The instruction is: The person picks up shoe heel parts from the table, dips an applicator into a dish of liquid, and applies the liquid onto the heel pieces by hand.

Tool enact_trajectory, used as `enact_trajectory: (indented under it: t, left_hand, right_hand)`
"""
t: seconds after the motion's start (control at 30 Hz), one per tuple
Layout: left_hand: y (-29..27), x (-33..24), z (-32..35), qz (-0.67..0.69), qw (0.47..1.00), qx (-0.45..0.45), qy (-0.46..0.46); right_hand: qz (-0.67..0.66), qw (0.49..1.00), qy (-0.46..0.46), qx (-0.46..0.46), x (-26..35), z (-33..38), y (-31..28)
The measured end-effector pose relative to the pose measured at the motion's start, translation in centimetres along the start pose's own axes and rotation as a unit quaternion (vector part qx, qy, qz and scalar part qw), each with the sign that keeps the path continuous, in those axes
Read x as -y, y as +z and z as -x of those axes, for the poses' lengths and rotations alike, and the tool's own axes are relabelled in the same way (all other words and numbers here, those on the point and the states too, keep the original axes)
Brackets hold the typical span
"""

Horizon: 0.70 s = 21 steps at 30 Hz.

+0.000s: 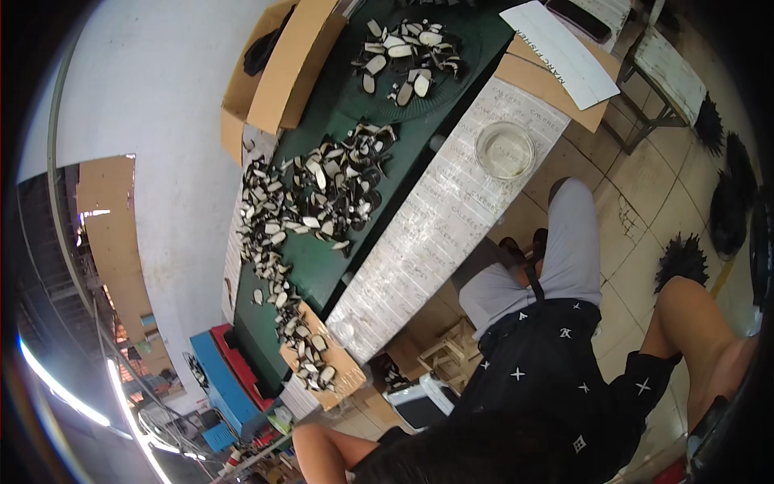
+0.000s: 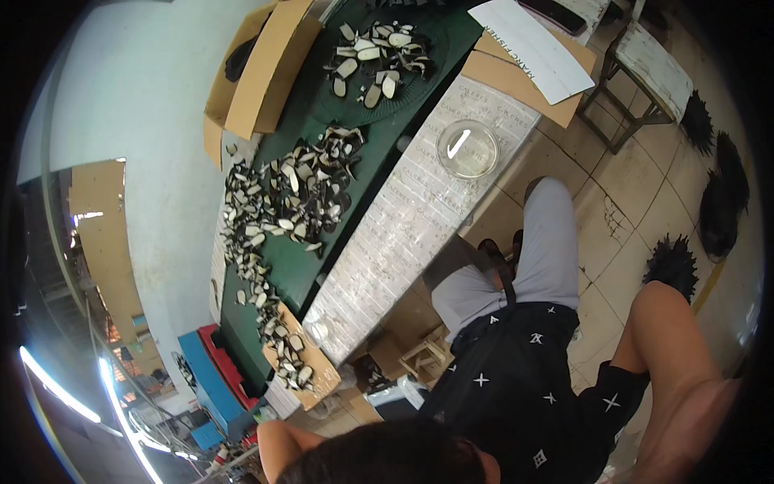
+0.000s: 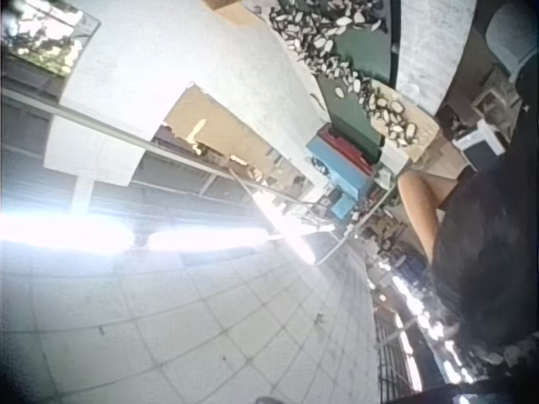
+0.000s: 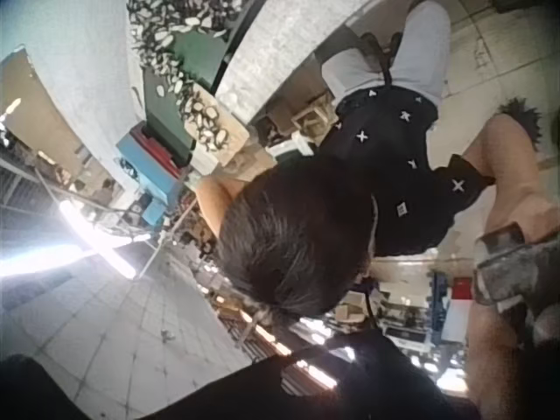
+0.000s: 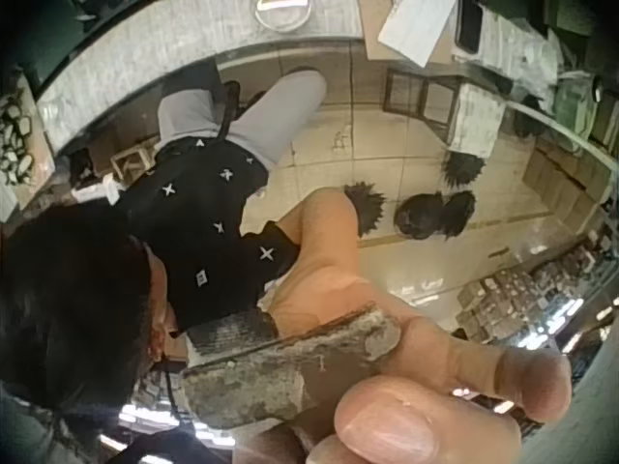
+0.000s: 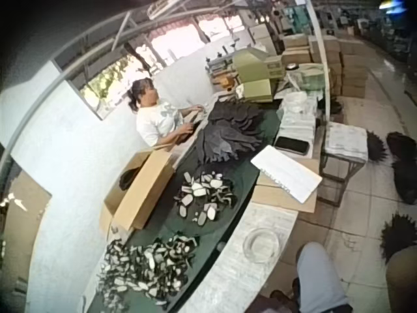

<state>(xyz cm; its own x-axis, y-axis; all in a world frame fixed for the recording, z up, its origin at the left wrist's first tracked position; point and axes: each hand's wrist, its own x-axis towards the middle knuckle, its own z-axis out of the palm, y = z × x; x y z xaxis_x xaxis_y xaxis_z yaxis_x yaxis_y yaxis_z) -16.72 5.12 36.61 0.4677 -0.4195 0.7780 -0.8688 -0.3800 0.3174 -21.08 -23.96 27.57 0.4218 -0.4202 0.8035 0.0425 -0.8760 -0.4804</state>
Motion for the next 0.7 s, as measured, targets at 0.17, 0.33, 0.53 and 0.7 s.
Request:
enact_trajectory:
  t: [0.17, 0.33, 0.53, 0.7]
  left_hand:
    - [1.0, 0.0, -0.4, -0.063, 0.996, 0.031, -0.063]
    - [1.5, 0.2, -0.4, -0.133, 0.980, 0.068, -0.130]
    - [2.5, 0.8, -1.1, -0.202, 0.954, 0.111, -0.191]
    - [2.2, 0.1, -1.2, -0.271, 0.918, 0.148, -0.251]
  right_hand:
    - [0.010, 1.000, -0.010, 0.019, 0.0, -0.1, -0.4]
    - [0.009, 0.999, -0.019, 0.042, 0.2, 0.2, -0.3]
    - [0.021, 0.998, -0.029, 0.053, 0.4, 0.4, -0.2]
    - [0.015, 0.997, -0.039, 0.070, 1.0, 1.1, -0.5]
